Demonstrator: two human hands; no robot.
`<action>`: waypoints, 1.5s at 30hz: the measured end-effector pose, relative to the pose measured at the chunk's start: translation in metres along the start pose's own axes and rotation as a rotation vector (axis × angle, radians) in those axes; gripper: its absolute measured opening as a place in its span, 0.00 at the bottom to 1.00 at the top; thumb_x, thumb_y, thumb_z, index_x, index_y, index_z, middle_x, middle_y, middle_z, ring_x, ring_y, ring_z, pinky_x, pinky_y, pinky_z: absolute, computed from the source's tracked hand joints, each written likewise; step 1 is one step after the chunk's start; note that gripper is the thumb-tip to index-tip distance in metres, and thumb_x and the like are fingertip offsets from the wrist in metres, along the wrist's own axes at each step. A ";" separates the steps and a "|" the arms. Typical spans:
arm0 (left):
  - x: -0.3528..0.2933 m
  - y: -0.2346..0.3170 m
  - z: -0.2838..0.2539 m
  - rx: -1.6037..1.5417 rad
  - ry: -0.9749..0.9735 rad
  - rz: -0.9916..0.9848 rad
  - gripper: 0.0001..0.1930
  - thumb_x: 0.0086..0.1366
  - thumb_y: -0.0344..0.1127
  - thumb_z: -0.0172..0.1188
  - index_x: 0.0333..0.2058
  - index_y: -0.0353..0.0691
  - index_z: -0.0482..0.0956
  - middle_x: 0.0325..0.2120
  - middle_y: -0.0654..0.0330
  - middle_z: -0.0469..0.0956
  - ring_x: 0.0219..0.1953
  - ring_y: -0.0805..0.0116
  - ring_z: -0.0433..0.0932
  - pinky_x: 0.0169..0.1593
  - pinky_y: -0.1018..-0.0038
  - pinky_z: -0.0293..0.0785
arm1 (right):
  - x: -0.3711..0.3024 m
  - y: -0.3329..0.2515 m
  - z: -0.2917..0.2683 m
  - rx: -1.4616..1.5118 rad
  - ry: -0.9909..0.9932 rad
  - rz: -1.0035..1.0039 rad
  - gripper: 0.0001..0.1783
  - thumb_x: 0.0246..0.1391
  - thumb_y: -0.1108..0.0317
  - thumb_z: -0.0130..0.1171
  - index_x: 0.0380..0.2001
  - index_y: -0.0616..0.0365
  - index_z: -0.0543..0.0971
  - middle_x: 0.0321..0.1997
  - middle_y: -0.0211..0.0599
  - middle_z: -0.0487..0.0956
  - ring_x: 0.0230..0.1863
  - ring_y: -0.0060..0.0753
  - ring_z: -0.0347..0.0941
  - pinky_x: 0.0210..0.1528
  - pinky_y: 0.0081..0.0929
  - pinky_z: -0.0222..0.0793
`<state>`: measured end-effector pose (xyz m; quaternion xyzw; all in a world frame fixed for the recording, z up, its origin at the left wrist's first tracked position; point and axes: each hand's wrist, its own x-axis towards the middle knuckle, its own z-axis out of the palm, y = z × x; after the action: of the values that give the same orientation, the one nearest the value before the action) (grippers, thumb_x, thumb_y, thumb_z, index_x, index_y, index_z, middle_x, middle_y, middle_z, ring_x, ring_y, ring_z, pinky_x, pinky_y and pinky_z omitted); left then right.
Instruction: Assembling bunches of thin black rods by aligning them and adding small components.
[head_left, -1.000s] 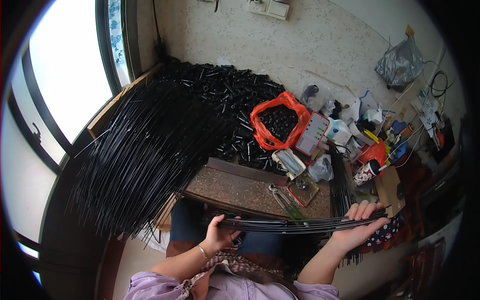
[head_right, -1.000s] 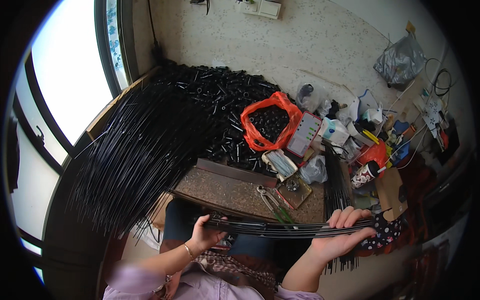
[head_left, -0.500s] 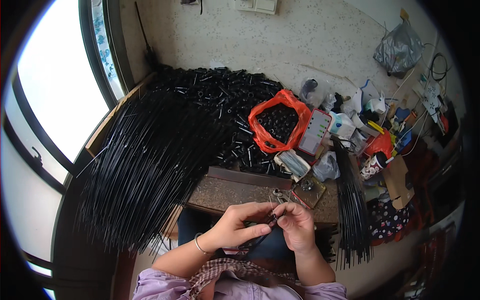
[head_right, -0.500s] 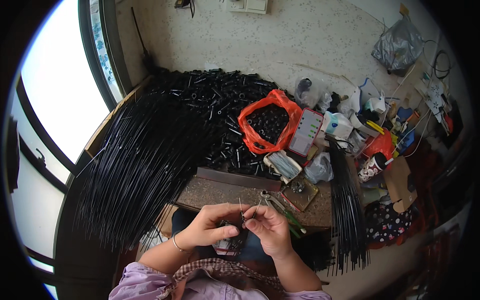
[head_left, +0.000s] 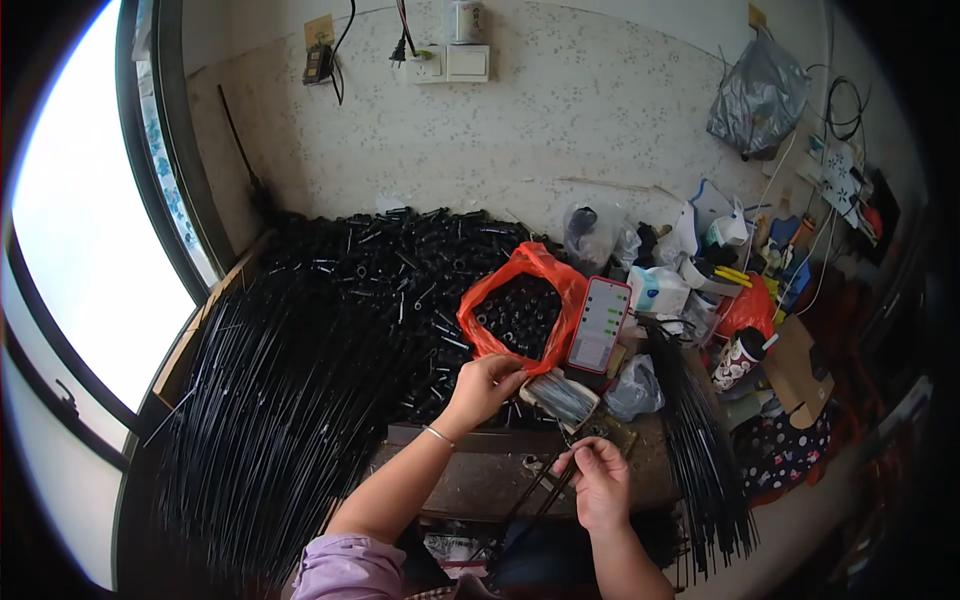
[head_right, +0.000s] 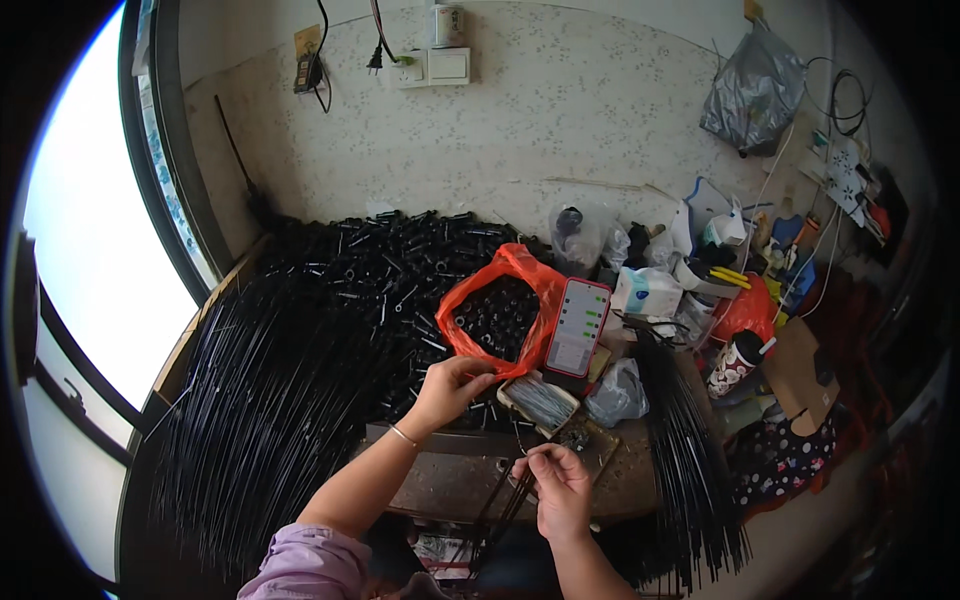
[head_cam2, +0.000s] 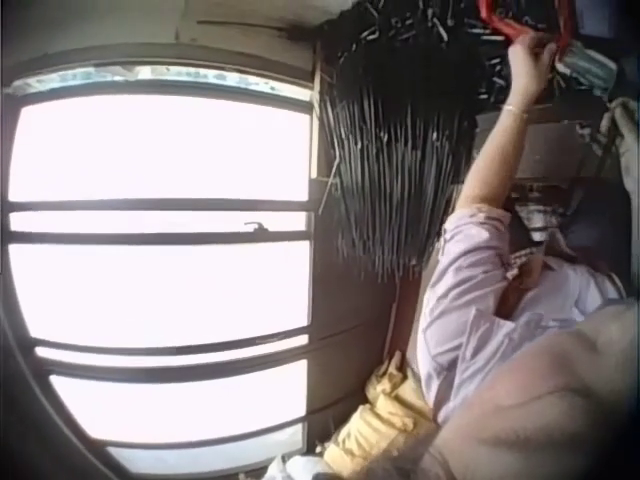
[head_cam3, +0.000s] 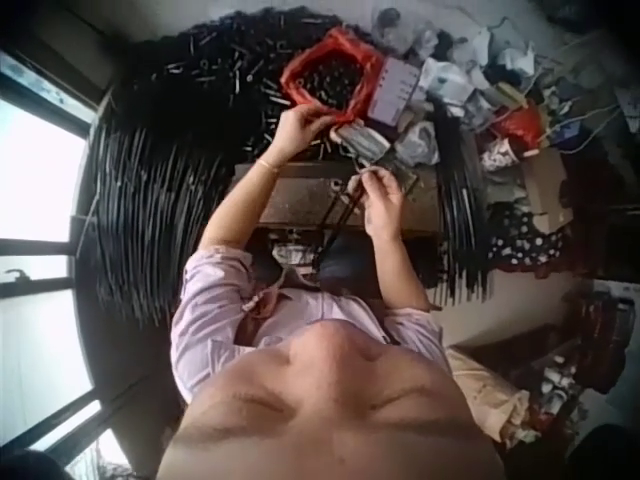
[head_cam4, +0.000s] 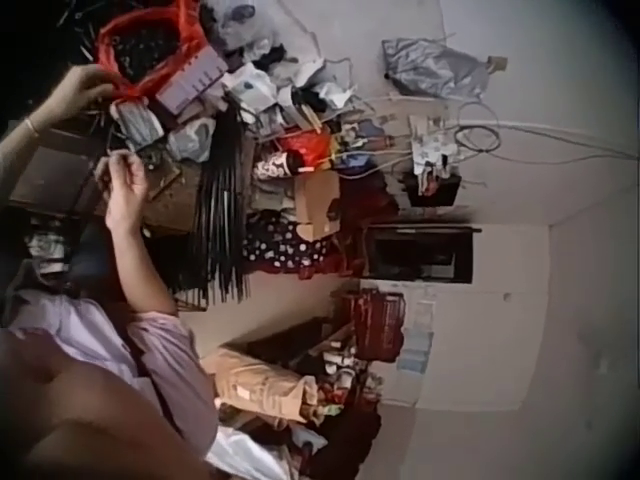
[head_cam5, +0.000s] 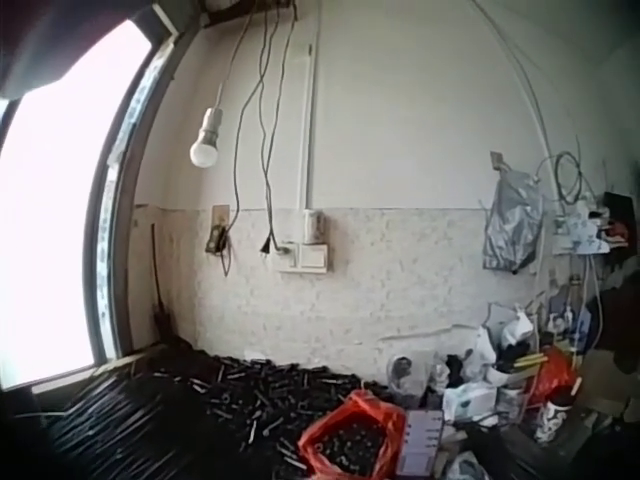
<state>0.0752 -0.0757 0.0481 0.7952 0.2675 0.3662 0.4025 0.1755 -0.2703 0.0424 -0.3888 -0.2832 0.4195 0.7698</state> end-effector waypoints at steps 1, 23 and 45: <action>0.024 -0.032 0.002 0.201 0.121 0.143 0.11 0.54 0.33 0.59 0.37 0.38 0.78 0.31 0.54 0.78 0.35 0.60 0.77 0.40 0.71 0.73 | 0.003 0.000 0.001 0.002 -0.015 -0.013 0.04 0.54 0.71 0.52 0.33 0.60 0.73 0.28 0.36 0.75 0.31 0.30 0.73 0.37 0.28 0.69; -0.084 0.037 -0.003 -1.345 -0.175 -0.354 0.10 0.58 0.29 0.57 0.38 0.32 0.75 0.37 0.50 0.76 0.29 0.71 0.77 0.34 0.78 0.76 | -0.031 -0.009 0.033 0.050 -0.186 0.096 0.06 0.56 0.71 0.51 0.35 0.62 0.72 0.32 0.33 0.75 0.35 0.24 0.70 0.41 0.22 0.66; -0.185 0.092 -0.056 -1.181 -0.333 0.070 0.04 0.51 0.24 0.62 0.27 0.30 0.80 0.31 0.51 0.71 0.36 0.60 0.71 0.32 0.69 0.80 | -0.086 -0.007 0.060 0.132 -0.551 0.255 0.14 0.48 0.73 0.59 0.38 0.64 0.71 0.39 0.40 0.74 0.37 0.33 0.73 0.37 0.30 0.75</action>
<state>-0.0663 -0.2332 0.0798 0.4926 -0.0732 0.3364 0.7993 0.0910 -0.3255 0.0714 -0.2418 -0.4024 0.6198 0.6289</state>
